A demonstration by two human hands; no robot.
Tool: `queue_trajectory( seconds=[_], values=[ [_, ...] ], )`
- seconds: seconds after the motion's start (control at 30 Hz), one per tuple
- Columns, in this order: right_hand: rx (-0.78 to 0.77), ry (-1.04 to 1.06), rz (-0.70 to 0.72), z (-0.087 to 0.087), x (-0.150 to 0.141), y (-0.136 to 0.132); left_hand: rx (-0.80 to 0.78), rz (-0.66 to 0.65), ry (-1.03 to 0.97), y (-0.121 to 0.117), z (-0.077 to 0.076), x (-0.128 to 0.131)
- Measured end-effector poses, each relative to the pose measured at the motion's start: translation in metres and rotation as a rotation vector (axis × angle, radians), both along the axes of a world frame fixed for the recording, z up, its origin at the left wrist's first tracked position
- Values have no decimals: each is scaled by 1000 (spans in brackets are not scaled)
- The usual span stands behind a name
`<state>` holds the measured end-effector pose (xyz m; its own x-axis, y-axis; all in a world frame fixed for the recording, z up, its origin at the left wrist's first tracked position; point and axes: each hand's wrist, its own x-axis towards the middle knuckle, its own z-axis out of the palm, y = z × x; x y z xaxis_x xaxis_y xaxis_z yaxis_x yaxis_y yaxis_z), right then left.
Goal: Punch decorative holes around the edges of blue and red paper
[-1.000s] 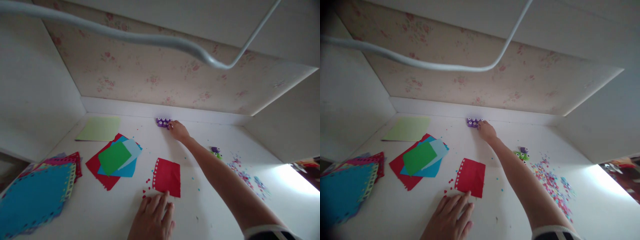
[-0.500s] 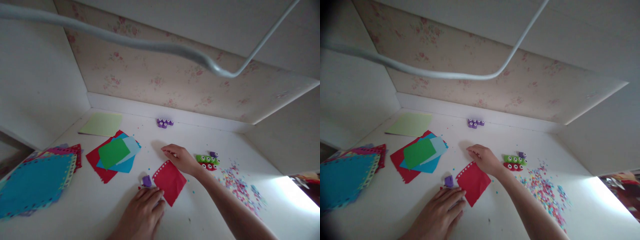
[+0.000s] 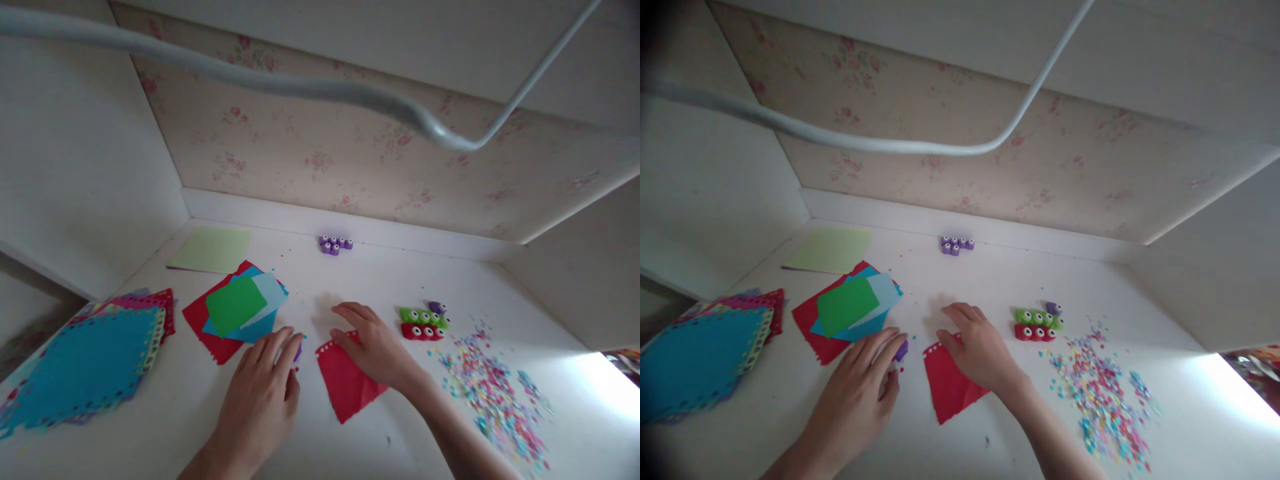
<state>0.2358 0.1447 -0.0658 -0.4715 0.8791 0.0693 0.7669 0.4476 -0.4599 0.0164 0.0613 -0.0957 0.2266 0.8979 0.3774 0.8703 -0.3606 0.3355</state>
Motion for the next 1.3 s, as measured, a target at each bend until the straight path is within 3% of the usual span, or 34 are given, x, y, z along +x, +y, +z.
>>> queue_trajectory(
  seconds=[0.13, 0.27, 0.53, 0.67, 0.77, 0.97, 1.3],
  values=[
    [-44, -128, -145, -24, 35, -26, -5, -142, 95, 4, -12, -4],
    [-98, -96, -217, -38, 48, -46, 31, -127, 109, 1, -18, -4],
    [-149, 300, -381, -31, 52, -54, 6, -94, -16, 0, -5, 5],
    [-297, 497, -530, -31, 54, -58, -48, -99, -27, 1, -7, 9],
    [-377, 581, -518, -31, 58, -58, -96, -104, -52, 2, -8, 8],
    [-390, 514, -350, -32, 60, -58, -211, -176, -156, 2, -4, -1],
    [-503, 680, -351, -35, 49, -68, -331, -126, -435, 2, -4, 4]
  ],
)
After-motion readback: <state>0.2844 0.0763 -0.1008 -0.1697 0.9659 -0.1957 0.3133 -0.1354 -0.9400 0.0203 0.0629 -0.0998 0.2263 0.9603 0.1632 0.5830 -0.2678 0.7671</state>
